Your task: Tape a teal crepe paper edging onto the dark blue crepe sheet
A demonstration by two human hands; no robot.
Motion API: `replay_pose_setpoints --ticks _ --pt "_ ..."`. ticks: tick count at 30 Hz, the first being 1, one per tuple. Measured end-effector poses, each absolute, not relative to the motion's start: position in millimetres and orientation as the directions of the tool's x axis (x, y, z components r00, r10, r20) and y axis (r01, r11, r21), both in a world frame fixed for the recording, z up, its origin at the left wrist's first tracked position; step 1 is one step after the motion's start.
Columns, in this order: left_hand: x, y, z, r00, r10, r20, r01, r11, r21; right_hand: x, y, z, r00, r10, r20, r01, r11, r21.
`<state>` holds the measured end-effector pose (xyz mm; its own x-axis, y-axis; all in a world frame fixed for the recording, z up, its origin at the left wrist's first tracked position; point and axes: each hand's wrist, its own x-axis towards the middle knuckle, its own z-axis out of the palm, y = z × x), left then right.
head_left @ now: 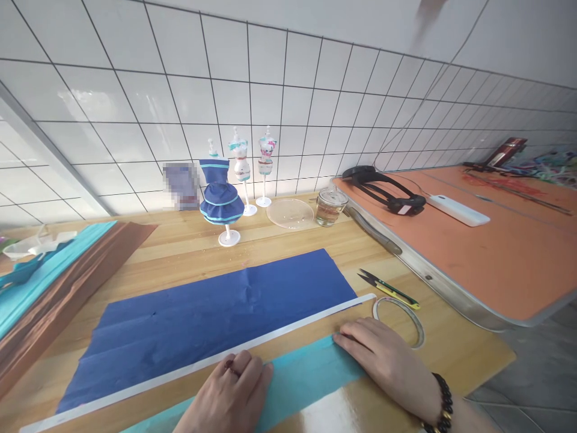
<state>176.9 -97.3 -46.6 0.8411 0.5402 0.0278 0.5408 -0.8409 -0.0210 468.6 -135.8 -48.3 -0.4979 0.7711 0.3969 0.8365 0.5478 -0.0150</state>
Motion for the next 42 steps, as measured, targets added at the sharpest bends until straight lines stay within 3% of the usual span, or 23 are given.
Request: replay_pose_setpoints --ticks 8,14,19,23,30,42 --pt "174 -96 -53 0.848 0.525 0.069 0.527 -0.849 -0.021 474 -140 -51 -0.464 0.794 0.392 0.853 0.521 -0.047" --pt "173 -94 -55 0.844 0.527 0.099 0.531 -0.847 -0.022 469 -140 -47 -0.278 0.924 0.264 0.883 0.354 -0.308" --pt "173 -94 -52 0.838 0.532 0.119 0.535 -0.845 0.012 467 -139 -45 -0.221 0.942 0.251 0.874 0.306 -0.378" --pt "174 -93 -49 0.838 0.536 0.099 0.534 -0.844 0.050 467 -139 -43 -0.278 0.910 0.307 0.876 0.371 -0.307" --pt "175 -93 -45 0.842 0.540 0.009 0.539 -0.841 0.047 469 -140 -44 -0.463 0.788 0.406 0.862 0.506 0.001" --pt "175 -95 -46 0.837 0.541 0.084 0.540 -0.841 0.031 467 -141 -43 -0.485 0.768 0.418 0.865 0.493 0.098"
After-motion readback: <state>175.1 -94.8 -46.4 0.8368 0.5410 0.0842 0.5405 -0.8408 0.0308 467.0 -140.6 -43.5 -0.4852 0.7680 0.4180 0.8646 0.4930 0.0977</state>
